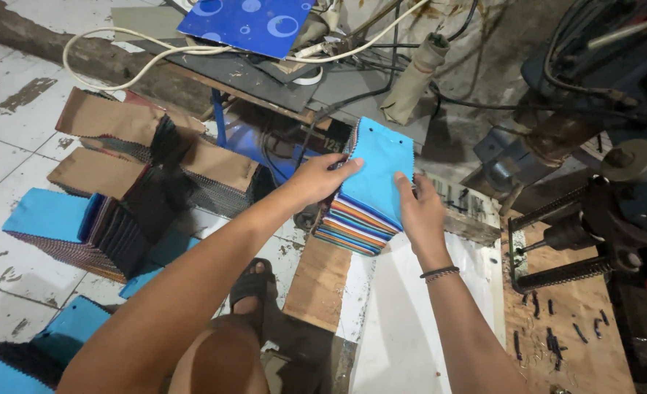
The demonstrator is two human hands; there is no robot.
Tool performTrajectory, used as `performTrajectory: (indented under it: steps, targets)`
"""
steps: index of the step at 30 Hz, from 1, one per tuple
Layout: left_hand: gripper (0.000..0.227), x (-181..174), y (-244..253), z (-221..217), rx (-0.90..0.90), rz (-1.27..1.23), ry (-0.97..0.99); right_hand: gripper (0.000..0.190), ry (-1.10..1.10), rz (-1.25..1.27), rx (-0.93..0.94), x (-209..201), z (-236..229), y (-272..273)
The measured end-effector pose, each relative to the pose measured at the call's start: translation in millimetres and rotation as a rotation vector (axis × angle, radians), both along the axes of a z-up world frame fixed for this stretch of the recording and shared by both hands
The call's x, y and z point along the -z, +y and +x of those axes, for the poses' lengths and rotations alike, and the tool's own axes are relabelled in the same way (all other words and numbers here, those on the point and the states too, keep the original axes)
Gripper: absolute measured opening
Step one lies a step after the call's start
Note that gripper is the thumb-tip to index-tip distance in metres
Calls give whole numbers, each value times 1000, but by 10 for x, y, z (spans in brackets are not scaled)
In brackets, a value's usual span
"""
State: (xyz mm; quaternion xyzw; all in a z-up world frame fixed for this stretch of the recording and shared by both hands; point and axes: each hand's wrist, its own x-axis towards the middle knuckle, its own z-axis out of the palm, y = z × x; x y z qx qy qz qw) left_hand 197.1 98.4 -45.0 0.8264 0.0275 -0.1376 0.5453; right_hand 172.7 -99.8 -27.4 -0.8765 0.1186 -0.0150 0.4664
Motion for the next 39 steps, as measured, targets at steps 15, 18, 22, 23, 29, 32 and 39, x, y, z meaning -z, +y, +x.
performTrajectory:
  steps: [15,18,22,23,29,32,39]
  targets:
    - [73,-158,520,-441,-39,182,62,49,-464,-442,-186,336,-35,-401]
    - [77,386,962,-545,-132,111,17,40,-915,-369,-283,7,-642,65]
    - [44,1449,1435,-582,-249,124,-2,17,-1070,-299,-542,249,-802,661]
    - [43,1643,1531,-618,-295,158,32,13,-1012,-211,-633,344,-796,870]
    - [50,2282,1731,-742,-546,-116,113,26,-113,-161,-672,1518,73,2003]
    - [52,2858,1916,-388,-585,-46,19,41,106,-249,-704,1963,690,2344]
    - [48,3090,2466,475,-586,143,-79,48,235,-27,-423,3170,1856,2723]
